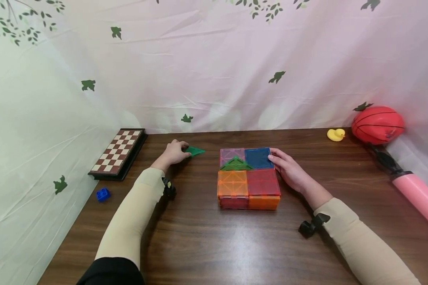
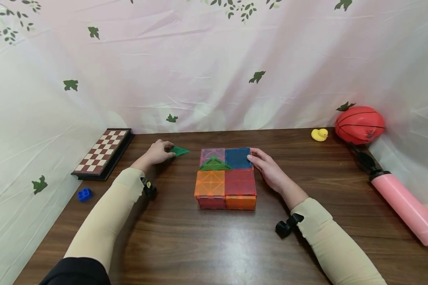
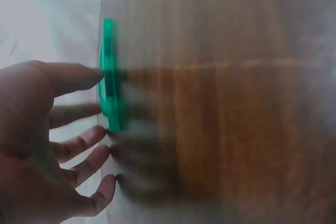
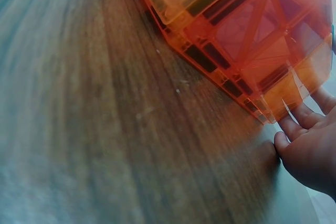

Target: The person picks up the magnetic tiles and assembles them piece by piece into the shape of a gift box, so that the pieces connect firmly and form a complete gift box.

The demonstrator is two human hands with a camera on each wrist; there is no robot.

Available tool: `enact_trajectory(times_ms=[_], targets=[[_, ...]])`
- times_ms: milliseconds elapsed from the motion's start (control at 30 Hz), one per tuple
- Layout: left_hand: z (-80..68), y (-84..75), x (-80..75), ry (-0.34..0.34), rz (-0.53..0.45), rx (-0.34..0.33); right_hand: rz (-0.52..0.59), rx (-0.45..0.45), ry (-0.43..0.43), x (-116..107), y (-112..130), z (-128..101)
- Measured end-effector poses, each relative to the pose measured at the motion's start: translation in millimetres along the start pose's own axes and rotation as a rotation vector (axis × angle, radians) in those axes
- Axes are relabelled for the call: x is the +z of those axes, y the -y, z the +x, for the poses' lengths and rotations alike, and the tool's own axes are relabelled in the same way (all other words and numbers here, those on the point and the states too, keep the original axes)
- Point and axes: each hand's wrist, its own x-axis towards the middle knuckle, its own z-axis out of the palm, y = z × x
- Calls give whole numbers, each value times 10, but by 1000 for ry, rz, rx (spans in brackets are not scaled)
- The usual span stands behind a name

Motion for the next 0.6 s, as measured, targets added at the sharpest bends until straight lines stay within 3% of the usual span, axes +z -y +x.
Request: enact_trajectory(times_ms=[267,600], targets=[[5,34,-9,-3,-67,20,1,0,-2,3,11,0],[-69,-3,76,-116,-236,45,36,-25,25,4,-11,15]])
